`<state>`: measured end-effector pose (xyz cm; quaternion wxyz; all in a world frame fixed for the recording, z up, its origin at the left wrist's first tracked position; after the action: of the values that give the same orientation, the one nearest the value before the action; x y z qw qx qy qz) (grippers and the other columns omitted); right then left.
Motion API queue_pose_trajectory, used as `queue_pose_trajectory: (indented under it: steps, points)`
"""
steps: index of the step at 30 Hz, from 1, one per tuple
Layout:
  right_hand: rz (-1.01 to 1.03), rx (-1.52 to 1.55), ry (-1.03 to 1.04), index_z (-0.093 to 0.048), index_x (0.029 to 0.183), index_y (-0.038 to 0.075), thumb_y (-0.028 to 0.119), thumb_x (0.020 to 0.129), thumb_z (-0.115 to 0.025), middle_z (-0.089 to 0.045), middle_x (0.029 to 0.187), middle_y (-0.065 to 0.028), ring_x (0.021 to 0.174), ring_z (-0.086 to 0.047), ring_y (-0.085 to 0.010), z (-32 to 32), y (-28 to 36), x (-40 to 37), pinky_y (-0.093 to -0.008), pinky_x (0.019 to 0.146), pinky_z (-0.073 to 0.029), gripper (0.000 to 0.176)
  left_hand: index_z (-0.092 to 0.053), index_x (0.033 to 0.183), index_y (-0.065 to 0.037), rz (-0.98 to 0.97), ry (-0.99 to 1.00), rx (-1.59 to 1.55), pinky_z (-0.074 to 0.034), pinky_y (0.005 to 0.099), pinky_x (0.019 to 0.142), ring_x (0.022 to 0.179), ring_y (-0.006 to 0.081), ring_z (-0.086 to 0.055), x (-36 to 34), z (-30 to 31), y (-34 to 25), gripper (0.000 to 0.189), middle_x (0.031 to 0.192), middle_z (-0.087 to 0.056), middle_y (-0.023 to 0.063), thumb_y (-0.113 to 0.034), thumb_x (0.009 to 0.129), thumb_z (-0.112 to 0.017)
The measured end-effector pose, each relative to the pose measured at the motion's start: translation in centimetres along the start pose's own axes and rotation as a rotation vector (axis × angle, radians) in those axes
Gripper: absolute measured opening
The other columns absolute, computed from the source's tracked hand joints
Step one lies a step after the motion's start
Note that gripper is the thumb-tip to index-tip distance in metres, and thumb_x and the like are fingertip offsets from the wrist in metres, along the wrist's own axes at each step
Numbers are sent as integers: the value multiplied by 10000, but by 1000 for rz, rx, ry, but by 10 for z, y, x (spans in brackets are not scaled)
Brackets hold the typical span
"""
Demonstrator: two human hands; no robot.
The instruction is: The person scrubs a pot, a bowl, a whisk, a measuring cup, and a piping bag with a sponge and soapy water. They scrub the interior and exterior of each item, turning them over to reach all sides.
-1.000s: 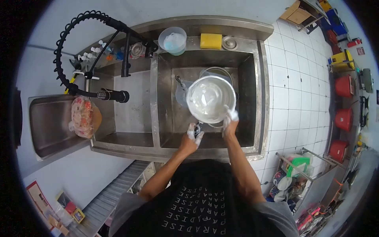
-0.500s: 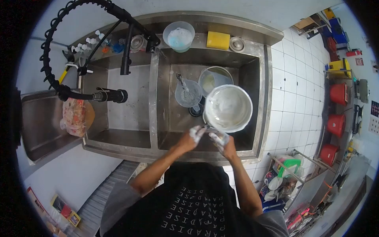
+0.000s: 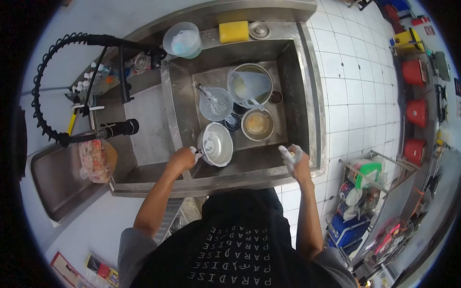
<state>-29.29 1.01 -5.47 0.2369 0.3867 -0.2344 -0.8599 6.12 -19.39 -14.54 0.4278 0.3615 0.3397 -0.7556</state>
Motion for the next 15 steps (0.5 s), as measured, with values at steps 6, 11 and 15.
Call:
queue_pose_trajectory:
  steps: [6, 11, 15]
  points:
    - [47, -18, 11, -630, 849, -45, 430, 959, -639, -604, 712, -206, 674, -628, -317, 11, -3, -22, -405, 652, -472, 488, -748, 999, -60, 8, -75, 182, -569, 468, 815, 959, 364, -719, 84, -50, -5, 267, 1038, -743, 153, -245, 946, -563]
    - [-2, 77, -41, -625, 851, -37, 375, 964, -648, -620, 695, -171, 646, -616, -249, 27, -11, -43, -373, 631, -476, 429, -673, 1208, -121, -159, -506, 589, -456, 476, 1012, 1311, 334, -537, 107, -66, -83, 317, 1381, -589, 154, -234, 939, -549]
    - [-47, 74, -56, -648, 878, -30, 341, 967, -651, -639, 697, -133, 642, -600, -193, 35, -1, -54, -341, 626, -481, 382, -572, 1317, -72, -136, -628, -61, -418, 526, 1060, 1279, 367, -518, 170, -95, -161, 379, 1304, -580, 175, -206, 966, -517]
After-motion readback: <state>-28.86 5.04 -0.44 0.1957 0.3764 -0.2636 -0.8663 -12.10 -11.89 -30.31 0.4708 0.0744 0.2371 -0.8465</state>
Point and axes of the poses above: each hand's wrist, its own x-axis towards the middle knuckle, its own z-axis out of the back of the hand, y = z × x, the point moved 7 cm from there along x, towards the middle knuckle
